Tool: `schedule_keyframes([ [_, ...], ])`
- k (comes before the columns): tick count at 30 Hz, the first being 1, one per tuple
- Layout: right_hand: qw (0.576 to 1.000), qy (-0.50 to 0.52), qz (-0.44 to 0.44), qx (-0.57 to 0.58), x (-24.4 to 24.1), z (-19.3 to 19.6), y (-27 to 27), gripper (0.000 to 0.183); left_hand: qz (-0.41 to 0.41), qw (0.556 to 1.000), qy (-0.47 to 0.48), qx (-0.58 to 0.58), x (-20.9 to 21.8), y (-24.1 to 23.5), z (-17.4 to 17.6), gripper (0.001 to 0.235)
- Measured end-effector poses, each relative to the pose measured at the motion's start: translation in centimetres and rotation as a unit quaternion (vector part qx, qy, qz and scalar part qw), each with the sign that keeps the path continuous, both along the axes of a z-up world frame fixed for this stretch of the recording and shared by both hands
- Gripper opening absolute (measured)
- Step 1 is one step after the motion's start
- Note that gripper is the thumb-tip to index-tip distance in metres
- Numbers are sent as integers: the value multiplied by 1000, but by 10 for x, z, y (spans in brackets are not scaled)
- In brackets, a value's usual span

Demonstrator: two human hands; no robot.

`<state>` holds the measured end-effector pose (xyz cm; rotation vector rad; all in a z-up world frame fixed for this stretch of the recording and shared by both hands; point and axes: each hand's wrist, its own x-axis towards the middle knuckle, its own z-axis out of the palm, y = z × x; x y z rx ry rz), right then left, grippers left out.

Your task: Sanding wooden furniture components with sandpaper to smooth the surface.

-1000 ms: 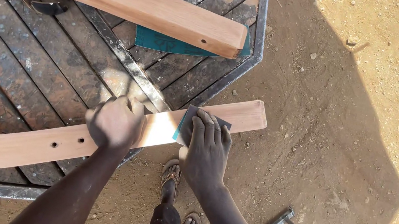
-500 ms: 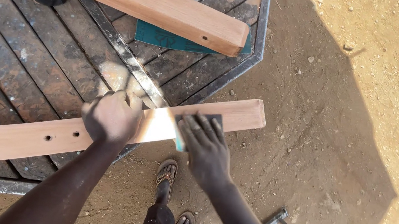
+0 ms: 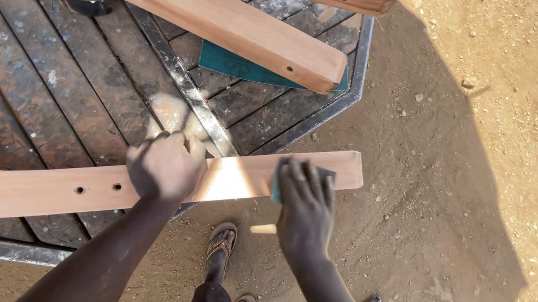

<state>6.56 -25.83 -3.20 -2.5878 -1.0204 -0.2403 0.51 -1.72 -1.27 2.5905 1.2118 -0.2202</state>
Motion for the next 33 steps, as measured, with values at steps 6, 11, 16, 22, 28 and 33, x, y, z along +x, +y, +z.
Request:
schedule_keyframes([
  [6, 986, -67, -144, -40, 44, -3, -40, 49, 3, 1000, -15, -15, -2, -2, 9, 48],
  [11, 997, -33, -52, -50, 32, 4, -44, 49, -6, 1000, -3, -17, 0, -2, 6, 50],
  [16, 987, -85, -134, -38, -6, 6, -6, 43, -7, 1000, 1, -21, -3, 1, -7, 50],
  [22, 1000, -14, 3, -5, 11, 9, -11, 49, -17, 1000, 14, 12, -4, 2, -5, 50],
  [28, 988, -65, -126, -54, 24, 5, -31, 60, -16, 999, 25, 17, 0, 1, -11, 49],
  [33, 978, -69, -170, -101, 56, -7, -64, 69, 20, 1000, 1, -25, 0, -1, 2, 50],
])
